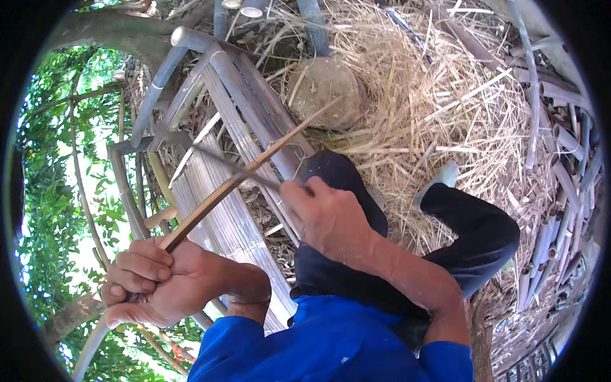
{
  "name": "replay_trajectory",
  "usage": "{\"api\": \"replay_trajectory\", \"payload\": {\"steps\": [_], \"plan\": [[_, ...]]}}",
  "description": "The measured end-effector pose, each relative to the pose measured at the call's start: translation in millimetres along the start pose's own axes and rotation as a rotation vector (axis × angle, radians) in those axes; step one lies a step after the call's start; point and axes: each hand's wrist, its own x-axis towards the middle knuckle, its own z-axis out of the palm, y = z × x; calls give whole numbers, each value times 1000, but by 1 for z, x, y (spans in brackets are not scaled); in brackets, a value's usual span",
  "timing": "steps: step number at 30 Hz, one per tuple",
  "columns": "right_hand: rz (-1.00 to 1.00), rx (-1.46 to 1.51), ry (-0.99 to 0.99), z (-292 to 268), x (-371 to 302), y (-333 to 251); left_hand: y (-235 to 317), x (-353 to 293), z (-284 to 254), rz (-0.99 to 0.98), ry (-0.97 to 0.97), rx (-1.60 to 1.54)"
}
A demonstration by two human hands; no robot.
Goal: The person uses a knife to shave down a long bamboo strip. They hold the bamboo strip with one hand and pull the knife along its length with the other to remove thin wood shavings.
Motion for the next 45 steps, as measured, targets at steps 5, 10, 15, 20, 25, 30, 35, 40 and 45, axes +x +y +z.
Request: {"api": "replay_trajectory", "payload": {"steps": [5,10,15,20,25,30,35,40,45], "plan": [[64,-113,79,22,16,55,-12,-3,6,7,21,-32],[-7,-83,21,15,18,67,-35,0,5,11,59,13],[102,-86,15,52,46,170,-60,16,5,2,33,50],[138,-80,-14,54,64,194,-91,19,-9,-89,-82,-110],[181,-81,-1,76,79,296,-117,18,-9,-72,-120,-100],[175,-83,-42,91,87,339,-138,17,-21,-18,-119,111],[393,-6,-106,119,80,418,-148,6,-25,-41,-119,15],[387,-186,0,119,73,432,-144,22,-30,-135,-179,-148],[492,-194,-67,105,57,403,-117,35,-19,-120,-130,-198]]}}
